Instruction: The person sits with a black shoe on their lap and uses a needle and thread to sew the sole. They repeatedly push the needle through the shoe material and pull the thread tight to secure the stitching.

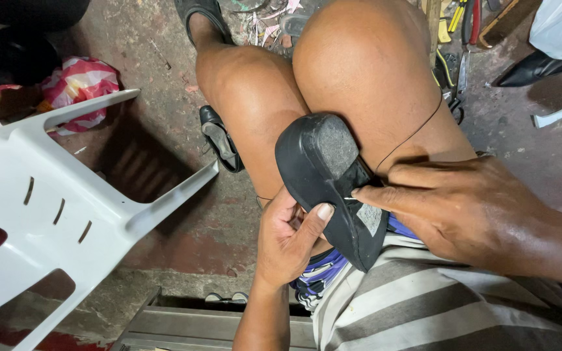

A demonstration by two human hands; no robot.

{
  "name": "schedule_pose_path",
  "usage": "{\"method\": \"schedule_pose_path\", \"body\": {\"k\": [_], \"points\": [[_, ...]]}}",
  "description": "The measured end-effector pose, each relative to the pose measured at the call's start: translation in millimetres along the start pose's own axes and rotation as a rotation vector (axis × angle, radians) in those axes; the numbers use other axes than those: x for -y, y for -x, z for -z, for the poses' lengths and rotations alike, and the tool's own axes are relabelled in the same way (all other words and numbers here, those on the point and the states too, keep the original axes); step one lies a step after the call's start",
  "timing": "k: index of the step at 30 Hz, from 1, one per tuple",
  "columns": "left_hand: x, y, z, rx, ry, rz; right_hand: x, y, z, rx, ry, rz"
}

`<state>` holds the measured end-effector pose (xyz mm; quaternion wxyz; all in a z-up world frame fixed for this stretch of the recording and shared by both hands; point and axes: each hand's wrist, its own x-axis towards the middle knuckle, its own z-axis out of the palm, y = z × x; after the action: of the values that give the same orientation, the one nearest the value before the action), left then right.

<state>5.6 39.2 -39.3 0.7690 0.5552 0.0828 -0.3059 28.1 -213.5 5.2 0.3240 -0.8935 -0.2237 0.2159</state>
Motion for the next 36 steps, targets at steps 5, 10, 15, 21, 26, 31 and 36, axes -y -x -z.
{"method": "schedule_pose_path", "body": {"k": [5,10,15,21,26,31,36], "points": [[-2.5,1.8,-1.6,0.011,-0.04,-0.023,0.6,3.5,-0.9,-0.037,-0.004,0.032],[-15.7,2.7,-3.3,0.042,-0.32,-0.013,1.9,7.2,1.1,0.037,0.03,-0.004],[-29.6,-7.3,2.6,0.176,-0.77,-0.223,-6.8,6.3,7.6,0.131,-0.028,-0.058],[-20.6,-33.0,8.4,0.32,-0.987,-0.457,-13.4,6.4,18.0,0.281,0.046,-0.128],[-23.7,-51.9,8.2,0.415,-1.071,-0.557,-18.0,7.3,23.2,0.155,0.071,0.055],[-20.7,-65.1,8.8,0.43,-1.121,-0.55,-15.3,1.5,26.0,0.185,0.098,0.073],[-18.7,-62.8,7.5,0.37,-1.103,-0.625,-11.6,-12.9,30.2,0.409,0.239,-0.086]]}}
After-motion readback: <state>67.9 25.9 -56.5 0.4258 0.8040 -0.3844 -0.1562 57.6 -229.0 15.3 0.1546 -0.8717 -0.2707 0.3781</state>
